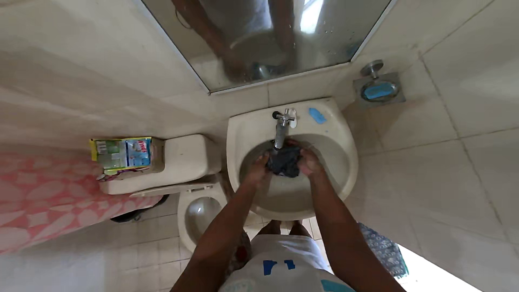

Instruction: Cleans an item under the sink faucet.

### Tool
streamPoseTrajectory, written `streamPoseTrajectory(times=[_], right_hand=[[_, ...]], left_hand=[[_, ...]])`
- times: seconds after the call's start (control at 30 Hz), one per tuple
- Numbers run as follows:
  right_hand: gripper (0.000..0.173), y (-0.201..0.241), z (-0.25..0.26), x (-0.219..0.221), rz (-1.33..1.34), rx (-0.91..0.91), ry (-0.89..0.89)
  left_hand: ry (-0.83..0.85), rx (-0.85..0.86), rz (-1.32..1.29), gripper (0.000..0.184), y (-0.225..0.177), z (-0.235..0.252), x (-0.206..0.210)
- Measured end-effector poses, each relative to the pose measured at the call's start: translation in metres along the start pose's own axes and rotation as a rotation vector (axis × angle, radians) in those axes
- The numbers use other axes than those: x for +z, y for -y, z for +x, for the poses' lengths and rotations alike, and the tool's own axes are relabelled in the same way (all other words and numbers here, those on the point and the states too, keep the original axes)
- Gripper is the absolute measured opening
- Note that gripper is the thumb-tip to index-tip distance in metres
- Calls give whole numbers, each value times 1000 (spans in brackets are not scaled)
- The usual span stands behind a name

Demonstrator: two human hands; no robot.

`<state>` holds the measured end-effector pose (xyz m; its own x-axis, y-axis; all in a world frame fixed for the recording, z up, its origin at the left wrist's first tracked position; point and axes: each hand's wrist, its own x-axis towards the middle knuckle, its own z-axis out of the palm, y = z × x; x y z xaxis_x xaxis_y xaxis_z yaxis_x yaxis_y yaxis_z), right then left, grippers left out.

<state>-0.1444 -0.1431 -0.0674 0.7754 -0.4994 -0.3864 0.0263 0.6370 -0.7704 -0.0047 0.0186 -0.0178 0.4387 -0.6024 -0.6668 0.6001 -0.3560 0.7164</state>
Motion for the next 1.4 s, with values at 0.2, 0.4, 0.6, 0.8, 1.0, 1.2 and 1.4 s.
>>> streamPoseTrajectory(times=[0.2,0.4,0.6,0.8,1.0,1.2,1.4], right_hand=[[22,-12,-27,114,-246,65,-426],[41,-21,10,65,-797,52,-533],[32,-27,-23,106,-849,-8,-348],[33,-12,8,59,-1097,-21,-224],[38,2,19,56,-1222,-31,182],[50,-17,0,72,-810,26,4],[43,-16,7,43,-547,181,53]], left_hand=[[-267,-83,-110,46,30,33,33],[-157,-162,-150,37,18,25,65],[-266,-110,108,44,10,23,32],[20,-157,324,53,2,-5,24],[357,-233,876,71,-1,-4,0],[44,39,575,39,-31,-20,2],[-105,260,-150,40,-43,-38,-4]])
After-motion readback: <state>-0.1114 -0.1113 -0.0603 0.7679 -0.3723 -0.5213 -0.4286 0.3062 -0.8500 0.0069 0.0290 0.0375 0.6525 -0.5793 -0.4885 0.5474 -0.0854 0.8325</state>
